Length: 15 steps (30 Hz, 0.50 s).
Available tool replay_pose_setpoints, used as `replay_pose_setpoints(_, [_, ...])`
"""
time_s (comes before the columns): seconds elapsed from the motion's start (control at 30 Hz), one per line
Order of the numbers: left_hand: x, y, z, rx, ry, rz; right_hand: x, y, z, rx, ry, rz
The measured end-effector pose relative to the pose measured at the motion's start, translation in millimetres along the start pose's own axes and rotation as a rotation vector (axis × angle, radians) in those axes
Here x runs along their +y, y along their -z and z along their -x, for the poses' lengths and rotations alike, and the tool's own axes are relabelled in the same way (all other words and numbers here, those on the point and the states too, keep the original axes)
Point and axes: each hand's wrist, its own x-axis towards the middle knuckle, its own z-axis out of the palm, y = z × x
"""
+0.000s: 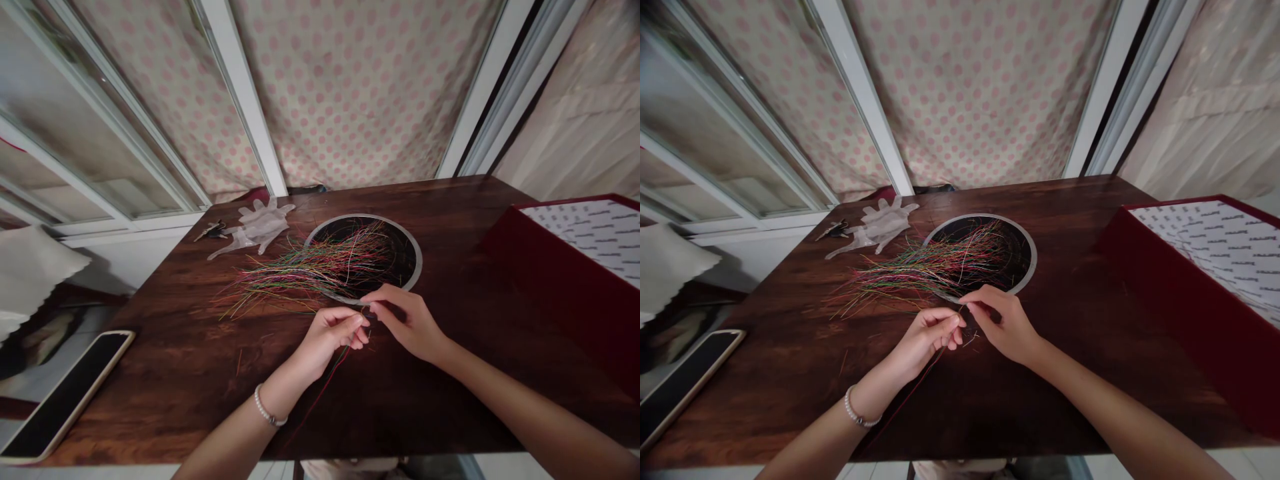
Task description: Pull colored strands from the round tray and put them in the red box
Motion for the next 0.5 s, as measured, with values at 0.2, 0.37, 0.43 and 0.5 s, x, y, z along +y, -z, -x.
replay_pose_setpoints(0.2, [2.3, -1.0, 0.8, 0.004, -0.014, 0.006, 2.7, -1.7, 1.3, 0.059, 0.075, 0.081])
replay_pose_setpoints(0.37, [2.2, -1.2, 1.6, -0.003, -0.020, -0.006, 4.8, -3.5, 2.2, 0.073, 0.135, 0.100])
replay_pose_setpoints(0.43, [1.9, -1.3, 1.4, -0.014, -0.022, -0.010, 6.3, -4.0, 2.7, 0.072, 0.152, 0.103])
replay_pose_setpoints(0.5, [1.8, -1.9, 1.4, -0.020, -0.020, -0.011, 7.8, -4.4, 3.1, 0.066, 0.159, 0.106])
